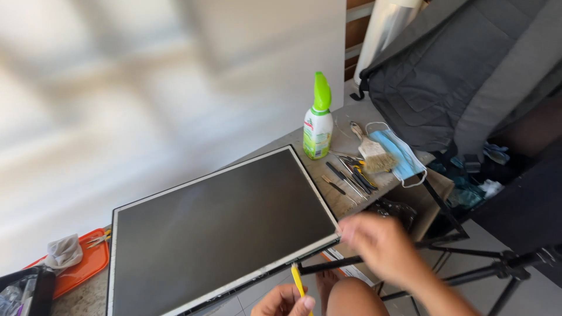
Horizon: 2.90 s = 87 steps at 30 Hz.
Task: The person cleans a flat-screen monitor using a brush and a yellow toothbrush to remove dust from the surface and edges. They then remove a small green circuit board from the monitor's frame, clean it with a white cloth, and wipe the monitor screen.
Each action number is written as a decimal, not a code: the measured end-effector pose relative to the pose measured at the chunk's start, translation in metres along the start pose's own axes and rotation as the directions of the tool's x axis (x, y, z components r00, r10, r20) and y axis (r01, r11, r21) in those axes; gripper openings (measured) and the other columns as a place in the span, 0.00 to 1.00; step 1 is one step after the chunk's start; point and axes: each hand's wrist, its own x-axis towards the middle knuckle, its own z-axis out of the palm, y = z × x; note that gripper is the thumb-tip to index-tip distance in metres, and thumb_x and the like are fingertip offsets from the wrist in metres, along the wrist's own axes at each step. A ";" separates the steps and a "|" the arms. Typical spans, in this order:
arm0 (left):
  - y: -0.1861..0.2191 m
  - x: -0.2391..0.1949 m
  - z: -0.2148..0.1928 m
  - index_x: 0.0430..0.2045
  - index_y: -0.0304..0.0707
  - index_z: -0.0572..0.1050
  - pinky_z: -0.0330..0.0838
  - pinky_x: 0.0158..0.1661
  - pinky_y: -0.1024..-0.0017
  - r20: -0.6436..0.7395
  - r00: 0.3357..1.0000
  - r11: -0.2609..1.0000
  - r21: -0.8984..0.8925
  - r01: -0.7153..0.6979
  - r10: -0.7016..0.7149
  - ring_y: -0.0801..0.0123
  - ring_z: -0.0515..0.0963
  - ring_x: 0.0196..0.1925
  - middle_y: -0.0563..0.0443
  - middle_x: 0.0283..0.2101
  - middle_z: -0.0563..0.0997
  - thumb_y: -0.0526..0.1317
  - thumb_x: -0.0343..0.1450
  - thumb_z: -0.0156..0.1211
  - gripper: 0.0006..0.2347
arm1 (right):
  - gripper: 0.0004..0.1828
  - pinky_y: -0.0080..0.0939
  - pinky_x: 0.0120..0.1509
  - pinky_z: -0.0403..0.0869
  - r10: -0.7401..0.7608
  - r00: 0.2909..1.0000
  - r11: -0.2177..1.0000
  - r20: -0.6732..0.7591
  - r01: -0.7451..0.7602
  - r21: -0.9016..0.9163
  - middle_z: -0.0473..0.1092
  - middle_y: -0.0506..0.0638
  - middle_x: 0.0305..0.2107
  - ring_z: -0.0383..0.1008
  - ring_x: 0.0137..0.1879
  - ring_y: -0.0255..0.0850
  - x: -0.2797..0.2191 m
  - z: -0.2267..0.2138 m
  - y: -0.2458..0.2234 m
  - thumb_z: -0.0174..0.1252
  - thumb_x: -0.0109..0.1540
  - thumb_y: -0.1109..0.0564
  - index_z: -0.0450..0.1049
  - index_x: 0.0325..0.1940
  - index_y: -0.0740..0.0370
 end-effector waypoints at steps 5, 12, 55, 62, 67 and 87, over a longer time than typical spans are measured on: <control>0.017 -0.007 0.050 0.25 0.25 0.88 0.72 0.20 0.65 -0.014 0.997 0.989 -0.124 -0.081 0.080 0.62 0.83 0.20 0.38 0.19 0.89 0.31 0.65 0.91 0.10 | 0.28 0.34 0.52 0.87 0.058 0.944 0.939 0.324 -0.162 0.304 0.91 0.44 0.53 0.90 0.52 0.29 -0.115 0.035 -0.021 0.66 0.68 0.47 0.87 0.73 0.51; 0.038 -0.027 0.052 0.46 0.33 0.94 0.91 0.38 0.70 0.011 0.950 0.947 -0.078 -0.311 0.312 0.67 0.91 0.30 0.44 0.33 0.96 0.36 0.73 0.75 0.11 | 0.12 0.45 0.50 0.81 -0.086 0.965 0.967 -0.249 0.020 -0.256 0.85 0.44 0.35 0.88 0.39 0.41 -0.048 -0.005 0.028 0.63 0.70 0.50 0.88 0.55 0.46; 0.003 -0.049 -0.134 0.77 0.37 0.72 0.91 0.45 0.69 -0.363 0.802 0.869 0.049 -0.493 0.475 0.67 0.92 0.35 0.48 0.40 0.93 0.38 0.78 0.68 0.28 | 0.11 0.34 0.66 0.77 -0.001 0.891 0.999 -0.454 0.017 0.030 0.82 0.53 0.49 0.85 0.56 0.40 -0.043 0.086 0.089 0.65 0.87 0.63 0.86 0.73 0.65; 0.039 -0.076 -0.133 0.89 0.41 0.43 0.75 0.38 0.72 -0.177 0.959 0.826 -0.487 -0.283 0.224 0.66 0.86 0.35 0.35 0.43 0.92 0.40 0.78 0.64 0.43 | 0.11 0.37 0.72 0.85 0.158 0.898 0.965 -0.411 -0.052 0.258 0.80 0.61 0.50 0.86 0.57 0.46 -0.038 0.083 0.077 0.65 0.87 0.64 0.82 0.74 0.70; 0.048 -0.079 -0.136 0.87 0.46 0.59 0.75 0.40 0.72 -0.164 0.986 0.566 -0.811 -0.151 0.029 0.70 0.82 0.36 0.50 0.45 0.90 0.41 0.74 0.65 0.39 | 0.09 0.62 0.76 0.86 0.382 0.915 0.623 -0.133 -0.149 0.768 0.79 0.63 0.54 0.83 0.60 0.56 -0.028 0.062 0.098 0.62 0.76 0.63 0.78 0.61 0.67; 0.062 -0.080 -0.122 0.63 0.51 0.77 0.75 0.39 0.72 -0.034 0.997 0.375 -0.927 -0.004 -0.075 0.66 0.81 0.40 0.54 0.51 0.87 0.40 0.78 0.64 0.17 | 0.11 0.47 0.69 0.83 0.627 0.770 0.309 0.123 -0.390 0.867 0.74 0.55 0.56 0.77 0.60 0.48 -0.010 0.055 0.064 0.63 0.72 0.61 0.77 0.58 0.61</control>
